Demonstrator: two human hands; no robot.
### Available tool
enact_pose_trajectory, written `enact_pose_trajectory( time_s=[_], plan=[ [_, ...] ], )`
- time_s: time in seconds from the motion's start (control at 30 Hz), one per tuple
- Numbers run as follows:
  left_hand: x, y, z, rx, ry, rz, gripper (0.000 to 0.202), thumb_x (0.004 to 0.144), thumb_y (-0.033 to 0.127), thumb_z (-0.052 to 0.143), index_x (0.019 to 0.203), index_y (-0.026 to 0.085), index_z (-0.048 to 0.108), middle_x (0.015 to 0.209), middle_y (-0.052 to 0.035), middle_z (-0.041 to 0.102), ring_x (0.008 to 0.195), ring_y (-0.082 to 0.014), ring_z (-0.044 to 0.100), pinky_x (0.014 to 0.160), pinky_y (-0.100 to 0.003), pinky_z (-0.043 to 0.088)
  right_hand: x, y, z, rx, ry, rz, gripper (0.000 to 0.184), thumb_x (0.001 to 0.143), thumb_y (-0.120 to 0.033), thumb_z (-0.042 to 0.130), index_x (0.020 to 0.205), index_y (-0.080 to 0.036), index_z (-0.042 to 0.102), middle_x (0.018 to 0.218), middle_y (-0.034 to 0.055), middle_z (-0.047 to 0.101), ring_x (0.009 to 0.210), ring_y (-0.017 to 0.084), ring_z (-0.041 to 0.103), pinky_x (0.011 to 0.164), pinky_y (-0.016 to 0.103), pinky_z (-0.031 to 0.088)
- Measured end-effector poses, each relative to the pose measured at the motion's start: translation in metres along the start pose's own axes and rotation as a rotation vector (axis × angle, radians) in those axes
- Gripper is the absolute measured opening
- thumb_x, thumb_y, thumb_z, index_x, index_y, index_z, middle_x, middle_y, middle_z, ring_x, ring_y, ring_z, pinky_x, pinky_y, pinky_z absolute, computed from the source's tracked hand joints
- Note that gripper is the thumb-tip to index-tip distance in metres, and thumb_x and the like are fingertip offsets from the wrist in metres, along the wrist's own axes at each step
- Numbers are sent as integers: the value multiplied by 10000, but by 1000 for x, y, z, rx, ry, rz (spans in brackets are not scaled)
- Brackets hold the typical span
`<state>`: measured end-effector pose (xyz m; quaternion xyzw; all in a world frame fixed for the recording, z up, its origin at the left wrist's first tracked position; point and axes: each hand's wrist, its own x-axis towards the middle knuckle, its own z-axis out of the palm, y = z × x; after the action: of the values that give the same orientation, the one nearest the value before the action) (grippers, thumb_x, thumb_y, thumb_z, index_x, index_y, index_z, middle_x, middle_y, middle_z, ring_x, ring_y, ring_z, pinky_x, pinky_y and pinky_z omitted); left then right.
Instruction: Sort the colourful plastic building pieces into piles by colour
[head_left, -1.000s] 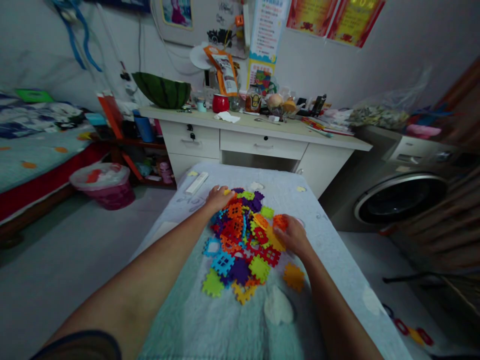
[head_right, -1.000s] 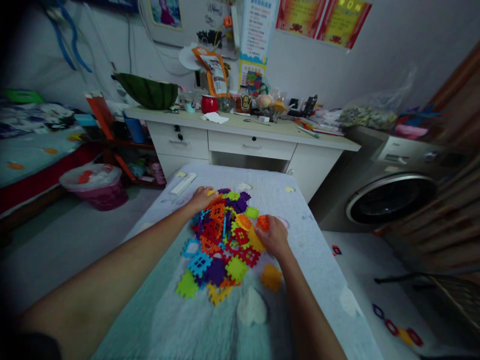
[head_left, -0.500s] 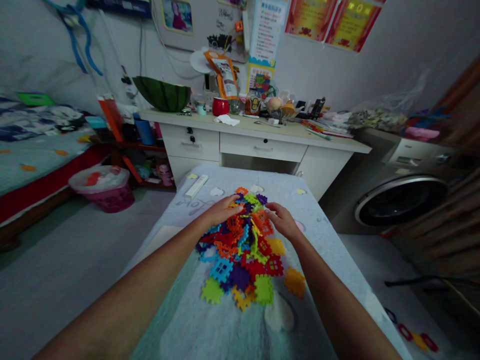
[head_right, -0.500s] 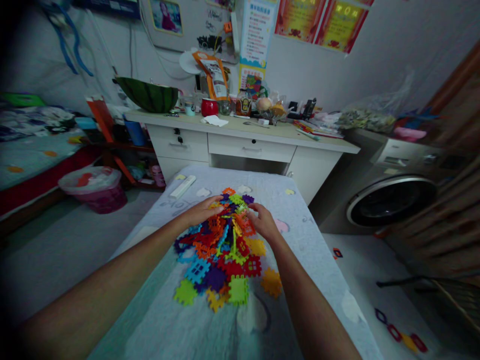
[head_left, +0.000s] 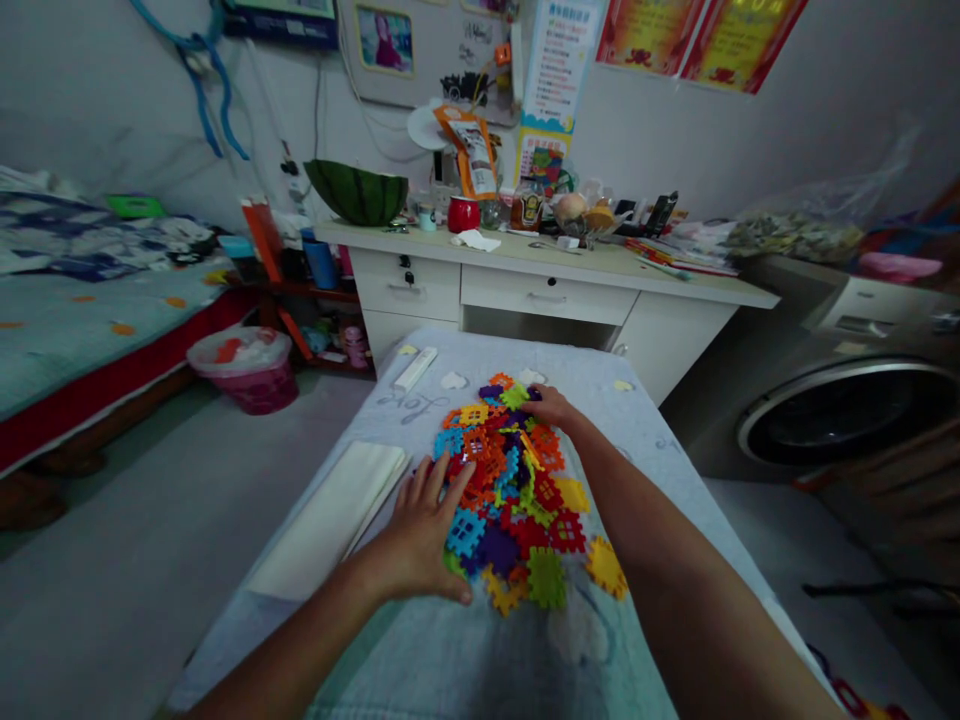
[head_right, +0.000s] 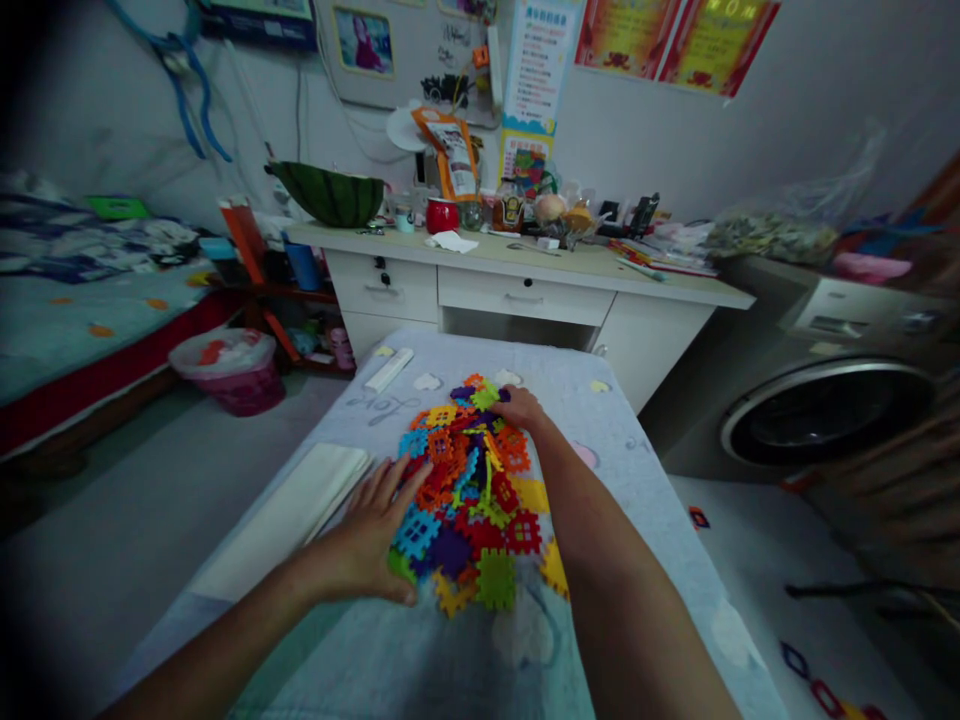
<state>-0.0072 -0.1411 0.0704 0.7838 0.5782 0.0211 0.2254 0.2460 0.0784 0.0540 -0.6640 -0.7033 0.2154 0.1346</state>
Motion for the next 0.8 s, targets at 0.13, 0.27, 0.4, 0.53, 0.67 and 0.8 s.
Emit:
enact_pose_trajectory(
  time_s=[0.13, 0.27, 0.4, 0.53, 0.67, 0.8],
  plan=[
    [9, 2, 9, 16, 7, -6, 1399, 421, 586, 829, 1542, 237, 67, 1610, -200, -36, 1459, -417, -80, 1156, -584, 76, -13, -7, 7, 93, 51, -104, 547, 677, -308, 707, 1200, -192, 597, 1178, 85, 613, 1071, 230, 576, 940, 335, 451],
    [23, 2, 14, -9, 99, 62, 1371, 443, 562, 827, 1539, 220, 77, 1604, -206, 58, 1476, -391, 19, 1163, -558, 90, -32, -13, 7, 327, 58, -178, 477, 626, -160, 607, 1101, -200, 619, 993, 7, 631, 892, 174, 589, 840, 301, 488],
    [33, 0, 25, -72, 226, 132, 1332, 465, 503, 832, 1530, 234, 80, 1576, -212, 152, 1459, -387, 146, 1144, -566, 157, -51, -21, -2, 500, -34, -287, 454, 601, -152, 564, 1051, -200, 603, 885, -28, 616, 796, 154, 570, 763, 282, 494],
    [43, 0, 32, -124, 342, 181, 1269, 513, 443, 811, 1524, 235, 72, 1540, -207, 233, 1426, -385, 239, 1114, -547, 250, -70, -39, -15, 548, -112, -429, 470, 654, -199, 589, 1124, -193, 567, 960, -13, 623, 850, 163, 583, 812, 306, 491],
    [51, 6, 27, -161, 413, 203, 1249, 526, 397, 793, 1517, 168, 67, 1505, -211, 291, 1388, -376, 306, 1105, -506, 303, -95, -64, -27, 356, -90, -594, 495, 694, -250, 663, 1175, -172, 575, 1167, 63, 605, 1088, 225, 558, 994, 392, 419],
    [51, 11, 21, -158, 445, 149, 1178, 555, 458, 771, 1503, 146, 145, 1381, -191, 411, 1275, -364, 418, 1051, -485, 369, -126, -63, -36, 243, -49, -630, 544, 764, -283, 657, 1280, -170, 526, 1292, 111, 552, 1190, 237, 520, 1050, 418, 384]
  ],
)
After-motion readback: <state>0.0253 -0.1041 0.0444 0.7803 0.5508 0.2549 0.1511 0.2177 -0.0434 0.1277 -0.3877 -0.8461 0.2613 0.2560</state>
